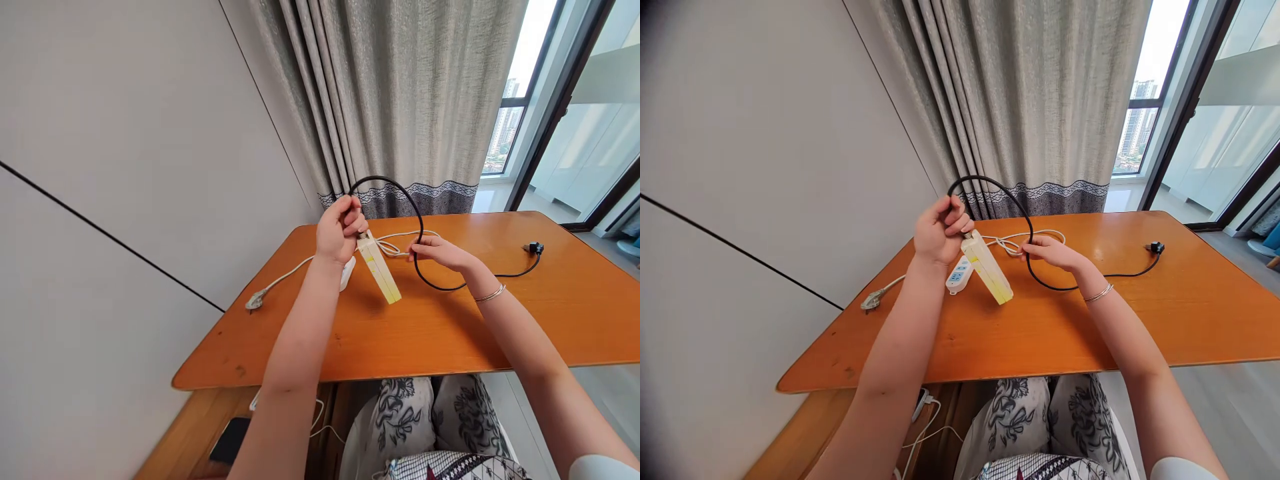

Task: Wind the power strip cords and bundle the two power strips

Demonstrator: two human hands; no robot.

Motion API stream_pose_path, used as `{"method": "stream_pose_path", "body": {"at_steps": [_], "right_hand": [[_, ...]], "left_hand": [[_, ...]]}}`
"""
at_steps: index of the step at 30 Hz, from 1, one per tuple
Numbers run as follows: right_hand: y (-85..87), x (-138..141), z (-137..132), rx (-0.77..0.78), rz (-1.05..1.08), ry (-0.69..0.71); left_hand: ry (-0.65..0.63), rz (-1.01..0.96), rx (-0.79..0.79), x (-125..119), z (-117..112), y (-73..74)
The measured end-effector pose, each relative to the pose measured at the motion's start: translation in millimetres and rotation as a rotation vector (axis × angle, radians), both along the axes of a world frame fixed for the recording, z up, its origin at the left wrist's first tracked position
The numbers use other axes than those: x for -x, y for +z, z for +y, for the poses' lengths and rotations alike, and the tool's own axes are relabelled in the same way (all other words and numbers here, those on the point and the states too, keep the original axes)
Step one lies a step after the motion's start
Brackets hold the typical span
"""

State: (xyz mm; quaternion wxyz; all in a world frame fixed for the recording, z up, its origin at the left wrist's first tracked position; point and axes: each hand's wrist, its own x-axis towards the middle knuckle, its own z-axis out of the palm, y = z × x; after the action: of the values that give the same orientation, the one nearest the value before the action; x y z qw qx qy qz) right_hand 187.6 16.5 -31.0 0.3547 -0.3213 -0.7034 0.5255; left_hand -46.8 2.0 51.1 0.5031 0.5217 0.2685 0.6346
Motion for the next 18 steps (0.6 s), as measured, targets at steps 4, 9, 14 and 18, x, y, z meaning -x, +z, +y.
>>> {"method": "stream_pose_path", "body": {"at_steps": [4, 9, 14, 18], "right_hand": [[0.6, -13, 15, 0.193, -0.036, 0.102], [7.8, 0, 25, -0.085, -0.372, -0.411], [17.0, 9, 7, -0.438, -0.881, -0.616], [30.1, 9, -15, -0.455, -0.938, -0.684]], "left_hand": [[0.116, 0.001, -0.037, 6, 15, 1.4], [0.087, -0.008, -0.082, -15, 21, -8.6], [-0.048, 0.161, -0.115, -28, 20, -21.6], [-0.064, 0.222, -0.135, -31, 26, -33.1]]}}
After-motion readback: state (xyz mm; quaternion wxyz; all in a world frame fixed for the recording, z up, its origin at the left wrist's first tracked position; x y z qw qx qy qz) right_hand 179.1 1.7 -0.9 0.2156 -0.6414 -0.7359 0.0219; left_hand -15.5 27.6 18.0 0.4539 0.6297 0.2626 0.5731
